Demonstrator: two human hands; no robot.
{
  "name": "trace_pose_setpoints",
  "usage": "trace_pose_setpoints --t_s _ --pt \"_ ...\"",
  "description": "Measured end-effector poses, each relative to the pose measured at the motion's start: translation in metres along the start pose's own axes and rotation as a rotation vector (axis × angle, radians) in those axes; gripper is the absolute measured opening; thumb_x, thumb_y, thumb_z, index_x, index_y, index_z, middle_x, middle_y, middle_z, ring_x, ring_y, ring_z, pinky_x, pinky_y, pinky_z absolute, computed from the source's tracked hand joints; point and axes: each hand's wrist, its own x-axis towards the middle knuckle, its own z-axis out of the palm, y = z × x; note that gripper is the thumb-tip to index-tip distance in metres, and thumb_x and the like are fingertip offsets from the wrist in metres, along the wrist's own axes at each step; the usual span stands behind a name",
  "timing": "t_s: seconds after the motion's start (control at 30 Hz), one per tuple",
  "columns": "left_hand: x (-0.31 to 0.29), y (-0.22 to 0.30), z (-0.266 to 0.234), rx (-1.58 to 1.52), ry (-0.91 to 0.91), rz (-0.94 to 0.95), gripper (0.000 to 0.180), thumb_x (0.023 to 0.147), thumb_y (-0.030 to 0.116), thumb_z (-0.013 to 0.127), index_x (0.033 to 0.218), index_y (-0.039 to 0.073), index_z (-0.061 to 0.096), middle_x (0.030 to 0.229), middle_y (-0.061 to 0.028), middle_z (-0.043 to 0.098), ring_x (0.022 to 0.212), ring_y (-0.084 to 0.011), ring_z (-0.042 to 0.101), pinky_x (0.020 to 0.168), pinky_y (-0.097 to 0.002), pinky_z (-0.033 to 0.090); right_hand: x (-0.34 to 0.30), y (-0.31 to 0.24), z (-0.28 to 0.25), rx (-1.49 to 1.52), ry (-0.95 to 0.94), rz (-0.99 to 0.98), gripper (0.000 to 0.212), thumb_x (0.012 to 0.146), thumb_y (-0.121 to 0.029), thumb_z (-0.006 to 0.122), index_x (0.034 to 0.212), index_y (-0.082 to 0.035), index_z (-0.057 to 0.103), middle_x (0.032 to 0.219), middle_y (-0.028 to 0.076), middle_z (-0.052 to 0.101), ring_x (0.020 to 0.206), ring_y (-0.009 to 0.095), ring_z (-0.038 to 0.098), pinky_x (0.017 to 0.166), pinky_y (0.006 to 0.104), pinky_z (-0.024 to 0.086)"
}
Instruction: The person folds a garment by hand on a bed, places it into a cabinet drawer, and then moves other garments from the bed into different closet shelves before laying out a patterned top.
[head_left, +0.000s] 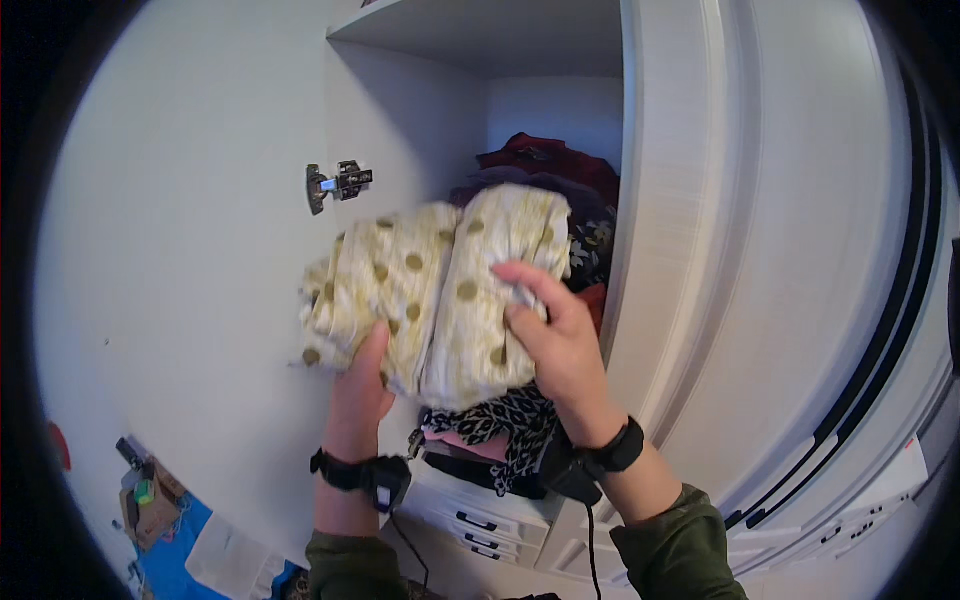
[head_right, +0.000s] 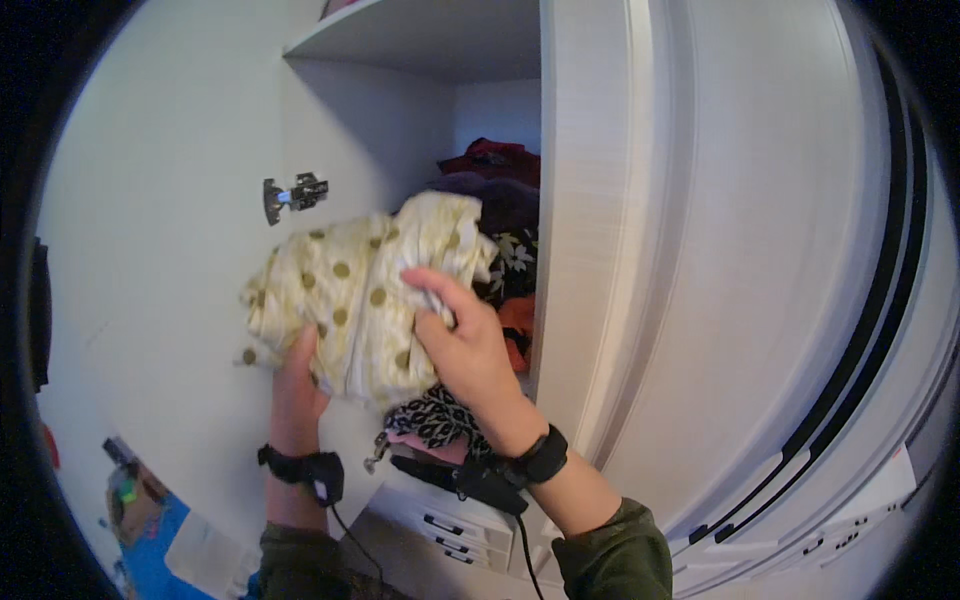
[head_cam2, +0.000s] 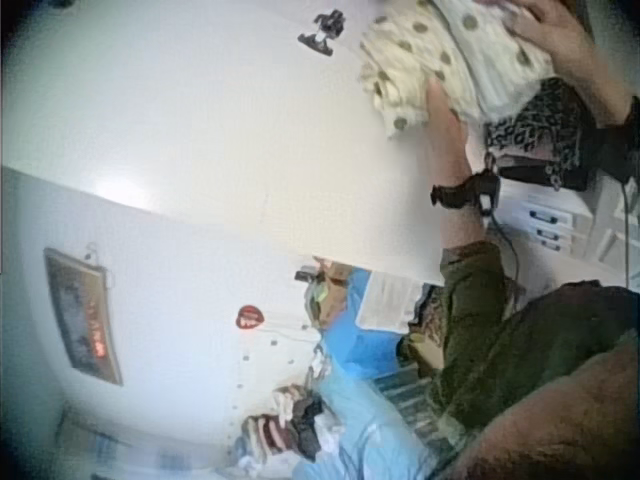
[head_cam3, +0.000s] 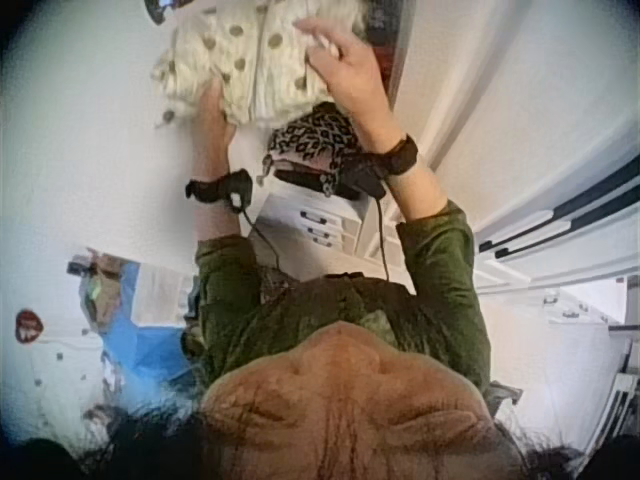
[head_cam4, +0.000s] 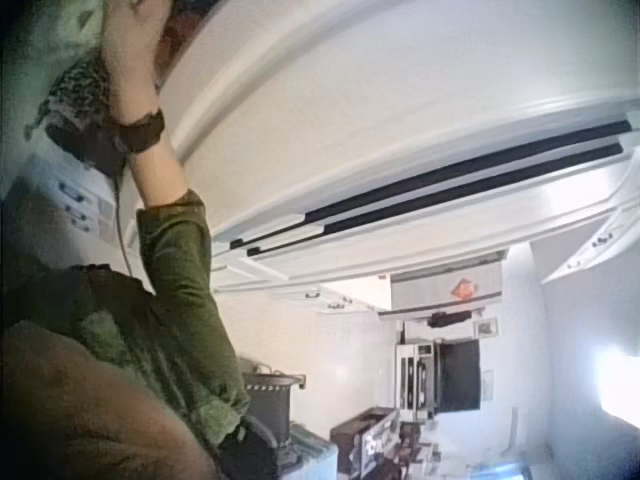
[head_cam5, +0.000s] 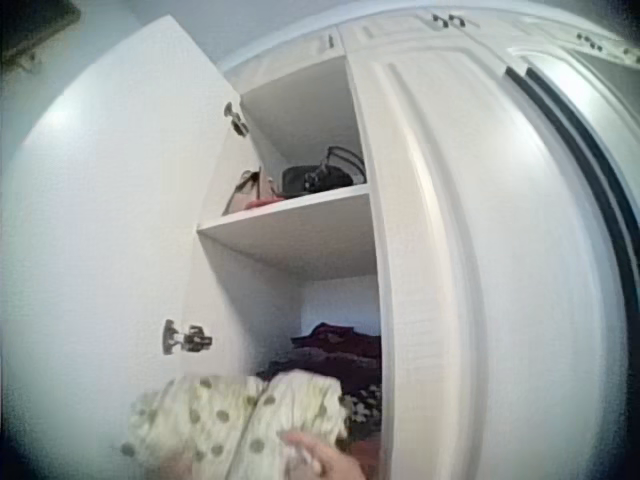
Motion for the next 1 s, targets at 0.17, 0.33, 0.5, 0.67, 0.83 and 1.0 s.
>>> trace_pose_setpoints --t_s 0.17,0.33,0.5,0.67,0.83,1.0 --pt "0.103 -0.004 0.013 0.346 -0.316 0.392 0.035 0.083 0.018 0.046 0.113 -0.001 0.041 0.111 -0.0101 0.047 0.098 -0.0192 0.048 0.083 -0.0322 0.04 0.076 0.016 0.0 -0.021 0.196 -0.107 0.033 0.071 -0.001 0.043 0.103 0.0 0.051 0.087 0.003 0.053 0.075 0.007 0.047 0.067 0.0192 0.039" --pt "0.186 -0.014 0.028 -0.001 -0.381 0.234 0.034 0.084 0.02 0.046 0.111 -0.002 0.043 0.108 -0.0117 0.049 0.098 -0.0184 0.047 0.084 -0.0309 0.038 0.139 0.059 -0.013 -0.272 0.45 -0.033 0.036 0.076 -0.006 0.04 0.111 0.001 0.044 0.106 0.016 0.049 0.097 0.021 0.047 0.08 0.0288 0.037" --pt "0.191 -0.03 -0.002 0.084 -0.205 0.142 0.055 0.082 0.016 0.049 0.121 -0.003 0.016 0.12 -0.017 0.029 0.109 -0.0242 0.036 0.089 -0.0358 0.032 0.127 0.108 -0.055 -0.655 0.547 0.282 0.048 0.085 -0.026 0.039 0.125 -0.004 0.025 0.132 0.022 0.01 0.121 0.036 0.016 0.097 0.044 0.021" --pt "0.19 -0.035 -0.042 1.034 -0.255 0.853 0.051 0.08 0.017 0.051 0.124 0.003 0.029 0.128 -0.0156 0.03 0.117 -0.024 0.031 0.094 -0.0366 0.027 0.116 0.114 -0.022 -0.862 0.482 0.023 0.043 0.084 -0.03 0.04 0.117 -0.002 0.038 0.13 0.023 0.017 0.118 0.038 0.022 0.095 0.0439 0.024" --pt "0.185 -0.044 -0.019 1.401 -0.593 0.7 0.044 0.079 0.03 0.05 0.118 0.012 0.04 0.128 -0.0135 0.031 0.117 -0.0328 0.029 0.094 -0.0362 0.028 0.124 0.125 -0.043 -0.997 0.169 -0.053 0.039 0.083 -0.03 0.042 0.106 0.001 0.048 0.12 0.022 0.037 0.114 0.037 0.03 0.092 0.041 0.028" --pt "0.17 -0.037 -0.025 1.293 -0.61 0.663 0.041 0.078 0.02 0.051 0.116 0.008 0.041 0.127 -0.0147 0.032 0.116 -0.0299 0.032 0.093 -0.034 0.029 0.108 0.119 -0.03 -1.051 0.198 -0.129 0.035 0.082 -0.024 0.043 0.105 0.002 0.047 0.119 0.021 0.038 0.111 0.035 0.036 0.091 0.039 0.03"
